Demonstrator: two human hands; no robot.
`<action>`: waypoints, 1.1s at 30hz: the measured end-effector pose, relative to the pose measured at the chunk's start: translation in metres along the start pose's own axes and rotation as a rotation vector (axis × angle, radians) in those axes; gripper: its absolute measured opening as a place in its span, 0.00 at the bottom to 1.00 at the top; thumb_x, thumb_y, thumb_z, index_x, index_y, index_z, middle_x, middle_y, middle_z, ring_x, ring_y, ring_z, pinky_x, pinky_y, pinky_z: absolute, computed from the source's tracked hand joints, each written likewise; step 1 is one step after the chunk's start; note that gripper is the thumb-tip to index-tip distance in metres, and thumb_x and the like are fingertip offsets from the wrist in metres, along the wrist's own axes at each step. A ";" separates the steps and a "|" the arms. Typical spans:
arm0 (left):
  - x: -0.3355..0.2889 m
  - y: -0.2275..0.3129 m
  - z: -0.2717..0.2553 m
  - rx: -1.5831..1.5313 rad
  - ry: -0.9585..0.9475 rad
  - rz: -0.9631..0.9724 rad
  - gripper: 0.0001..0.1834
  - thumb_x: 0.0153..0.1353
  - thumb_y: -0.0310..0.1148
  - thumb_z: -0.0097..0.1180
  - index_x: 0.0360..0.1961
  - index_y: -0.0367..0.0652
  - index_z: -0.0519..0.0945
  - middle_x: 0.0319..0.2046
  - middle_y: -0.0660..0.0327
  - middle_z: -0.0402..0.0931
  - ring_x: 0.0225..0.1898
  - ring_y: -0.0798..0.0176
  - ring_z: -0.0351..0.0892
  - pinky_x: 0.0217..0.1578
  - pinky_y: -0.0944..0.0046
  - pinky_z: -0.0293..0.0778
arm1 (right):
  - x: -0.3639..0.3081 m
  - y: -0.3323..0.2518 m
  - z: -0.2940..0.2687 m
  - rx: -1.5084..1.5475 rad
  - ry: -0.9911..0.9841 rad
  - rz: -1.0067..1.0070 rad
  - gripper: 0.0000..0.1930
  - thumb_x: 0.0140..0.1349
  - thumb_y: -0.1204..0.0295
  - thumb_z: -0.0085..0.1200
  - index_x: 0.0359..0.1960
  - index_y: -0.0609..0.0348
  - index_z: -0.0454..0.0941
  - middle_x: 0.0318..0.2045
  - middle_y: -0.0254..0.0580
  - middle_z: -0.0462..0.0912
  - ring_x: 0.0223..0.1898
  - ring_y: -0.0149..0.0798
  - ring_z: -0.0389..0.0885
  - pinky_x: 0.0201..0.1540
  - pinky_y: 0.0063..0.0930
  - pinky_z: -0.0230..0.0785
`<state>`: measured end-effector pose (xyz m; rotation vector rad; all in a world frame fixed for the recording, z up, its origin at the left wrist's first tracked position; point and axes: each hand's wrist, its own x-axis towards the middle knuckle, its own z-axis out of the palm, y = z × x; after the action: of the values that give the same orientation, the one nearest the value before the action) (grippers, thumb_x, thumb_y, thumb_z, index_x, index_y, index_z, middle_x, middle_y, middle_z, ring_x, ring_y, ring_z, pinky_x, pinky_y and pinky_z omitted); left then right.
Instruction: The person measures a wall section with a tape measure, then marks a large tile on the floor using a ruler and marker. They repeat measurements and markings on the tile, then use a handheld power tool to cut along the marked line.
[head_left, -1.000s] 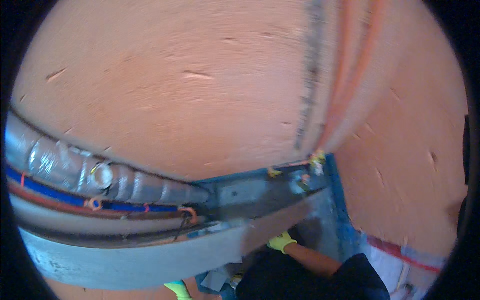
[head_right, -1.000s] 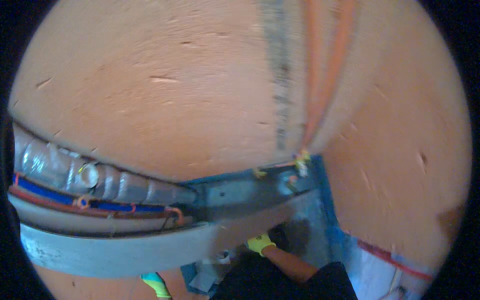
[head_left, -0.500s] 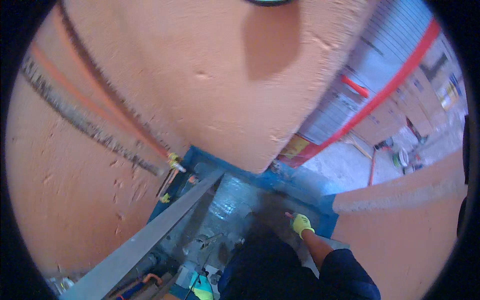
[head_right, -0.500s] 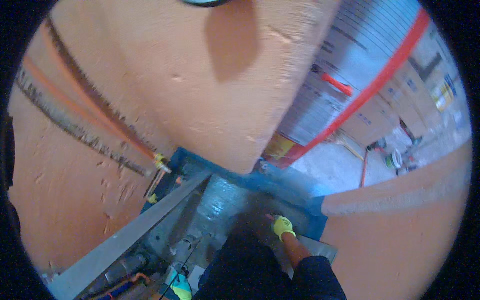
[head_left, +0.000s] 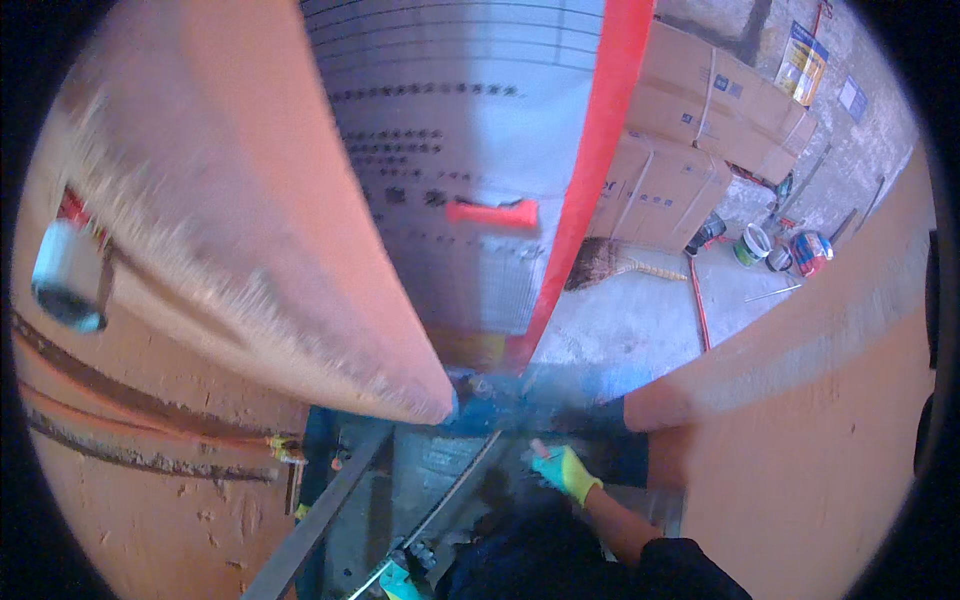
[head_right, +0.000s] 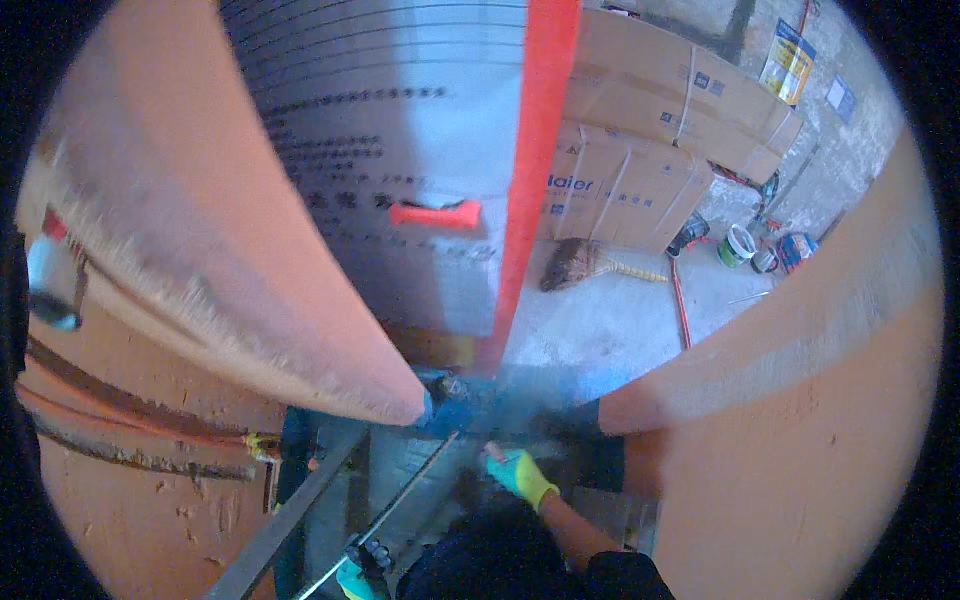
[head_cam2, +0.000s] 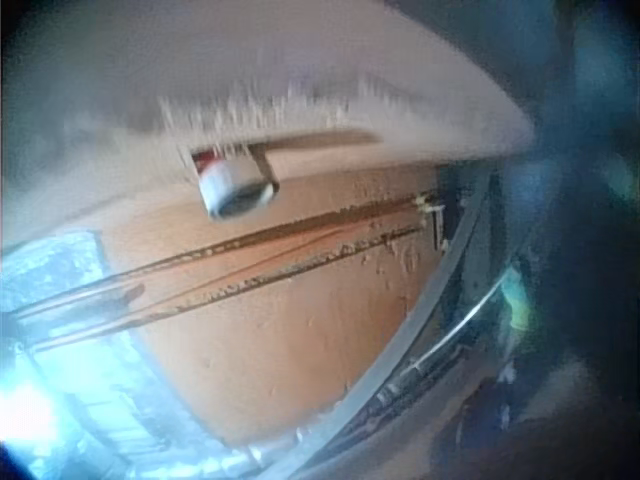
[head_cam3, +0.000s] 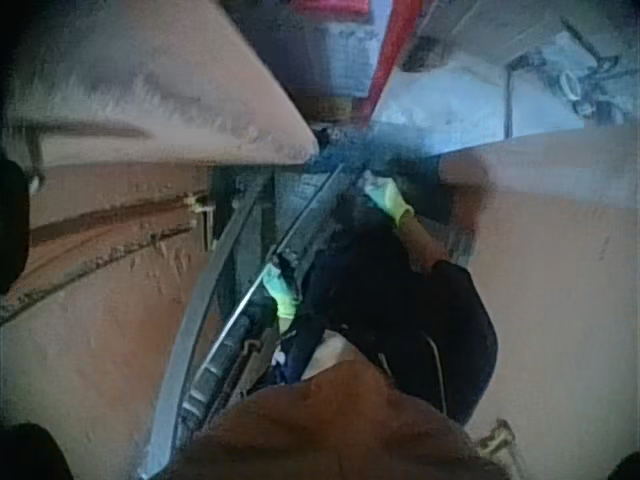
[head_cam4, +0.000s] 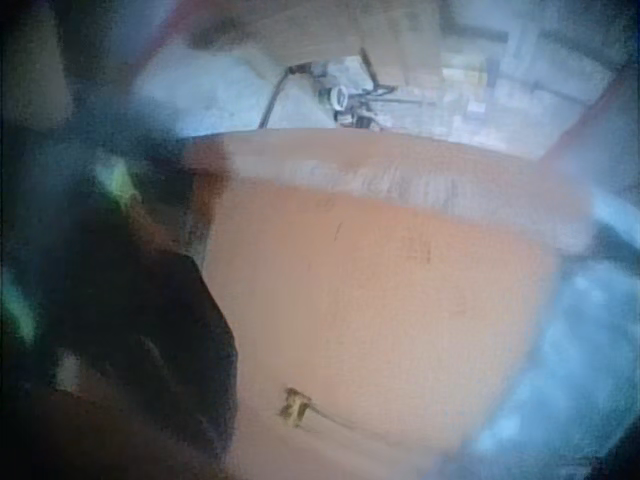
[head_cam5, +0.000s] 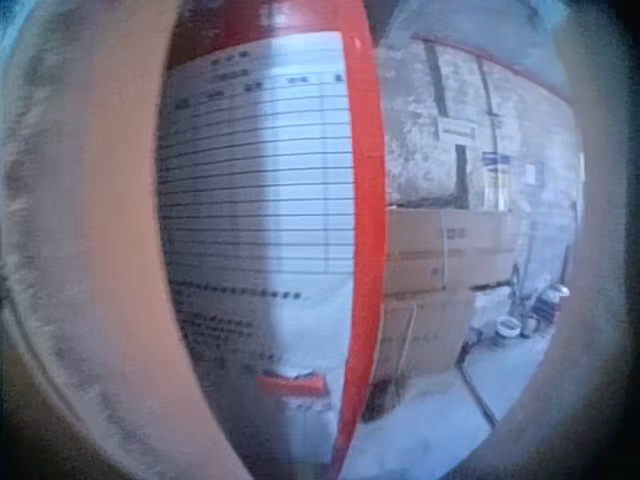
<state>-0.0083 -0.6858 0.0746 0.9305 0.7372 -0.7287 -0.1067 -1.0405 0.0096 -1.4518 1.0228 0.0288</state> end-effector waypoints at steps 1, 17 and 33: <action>0.000 -0.006 0.026 0.009 -0.012 -0.005 0.16 0.72 0.49 0.48 0.42 0.47 0.74 0.39 0.57 0.74 0.37 0.55 0.75 0.38 0.53 0.74 | 0.003 -0.011 0.001 0.043 -0.041 -0.076 0.19 0.63 0.54 0.56 0.35 0.61 0.84 0.25 0.33 0.78 0.29 0.27 0.72 0.33 0.32 0.68; 0.058 -0.078 0.299 0.386 -0.400 -0.275 0.27 0.67 0.38 0.56 0.64 0.38 0.72 0.56 0.44 0.74 0.52 0.40 0.76 0.54 0.49 0.74 | 0.102 -0.114 -0.145 0.364 0.146 -0.221 0.14 0.64 0.63 0.57 0.31 0.64 0.76 0.19 0.34 0.69 0.24 0.25 0.66 0.27 0.30 0.65; 0.125 -0.103 0.577 1.296 -0.802 0.371 0.25 0.65 0.32 0.56 0.61 0.31 0.73 0.45 0.38 0.77 0.45 0.39 0.78 0.48 0.50 0.76 | 0.174 -0.328 -0.379 0.283 -0.006 -0.353 0.22 0.72 0.51 0.48 0.40 0.57 0.86 0.25 0.31 0.81 0.21 0.24 0.74 0.26 0.21 0.70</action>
<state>0.1110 -1.2665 0.1607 1.6806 -0.7449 -1.1322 -0.0186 -1.5074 0.2444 -1.3496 0.7197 -0.3530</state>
